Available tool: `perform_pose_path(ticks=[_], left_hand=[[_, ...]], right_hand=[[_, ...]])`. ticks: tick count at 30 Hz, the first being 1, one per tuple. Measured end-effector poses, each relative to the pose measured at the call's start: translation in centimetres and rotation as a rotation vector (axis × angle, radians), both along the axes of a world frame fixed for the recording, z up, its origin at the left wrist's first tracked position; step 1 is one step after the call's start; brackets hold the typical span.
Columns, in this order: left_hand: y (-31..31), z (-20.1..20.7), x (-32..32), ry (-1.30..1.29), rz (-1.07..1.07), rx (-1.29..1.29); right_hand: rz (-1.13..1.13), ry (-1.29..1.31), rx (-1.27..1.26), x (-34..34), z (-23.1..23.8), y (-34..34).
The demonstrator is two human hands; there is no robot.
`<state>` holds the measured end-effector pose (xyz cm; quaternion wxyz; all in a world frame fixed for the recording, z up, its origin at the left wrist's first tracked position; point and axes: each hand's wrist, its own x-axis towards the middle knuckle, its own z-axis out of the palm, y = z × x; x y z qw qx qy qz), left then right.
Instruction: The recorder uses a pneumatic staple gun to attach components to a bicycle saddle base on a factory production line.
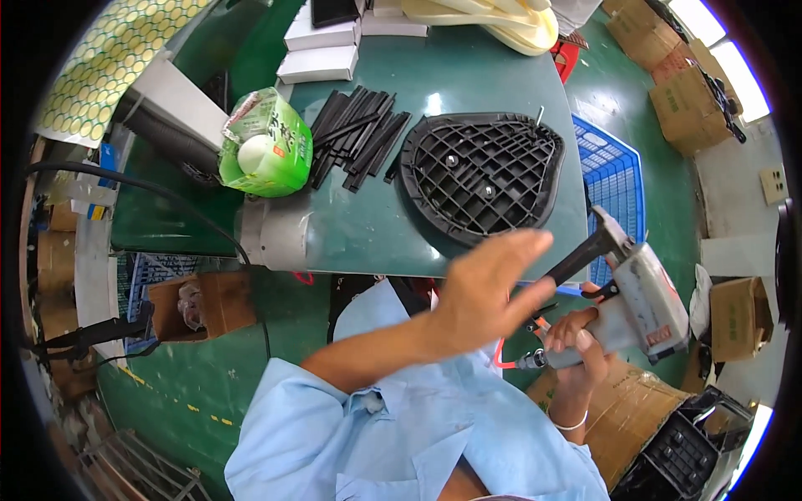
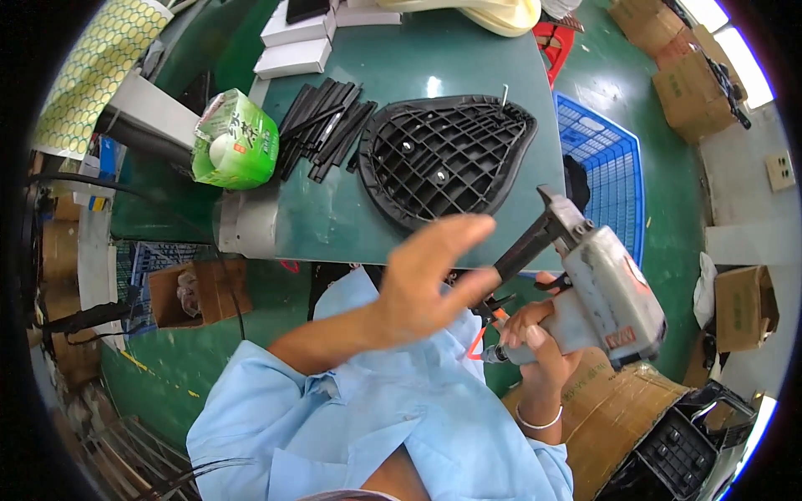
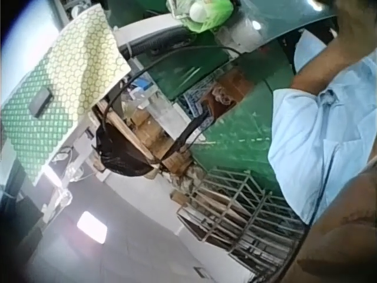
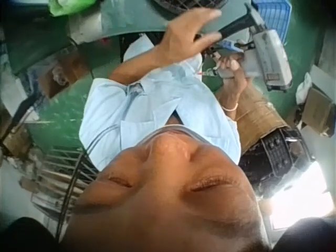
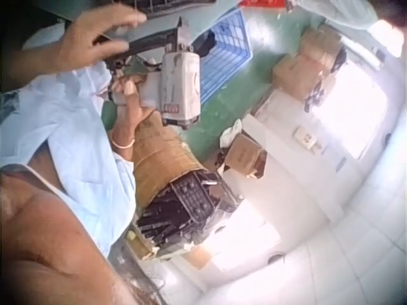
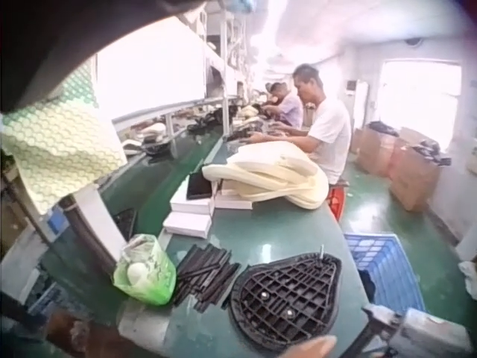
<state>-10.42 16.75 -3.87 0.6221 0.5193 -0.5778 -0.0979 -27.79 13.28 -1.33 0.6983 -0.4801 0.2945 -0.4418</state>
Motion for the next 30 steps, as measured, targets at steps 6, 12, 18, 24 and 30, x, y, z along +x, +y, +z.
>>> perform_pose_path(ticks=[6,12,18,24,30], left_hand=[[0.2,-0.8,-2.4,0.056,-0.117,0.190],[-0.1,-1.8,-3.2,-0.006,-0.014,0.100],[1.2,-0.9,1.8,-0.304,0.148,-0.069],[2.3,-4.2,3.9,-0.249,0.167,0.398],[1.0,-4.0,2.0,-0.046,0.117,0.214]], right_hand=[[-0.049,0.048,-0.211,1.4,0.3,0.3],[-0.106,0.051,-0.242,0.9,-0.1,0.5],[-0.055,-0.096,-0.245,-1.1,0.3,-2.0],[-0.226,0.160,-0.263,-1.8,0.2,-3.6],[-0.304,0.251,-0.177,-1.1,-0.8,-4.8]])
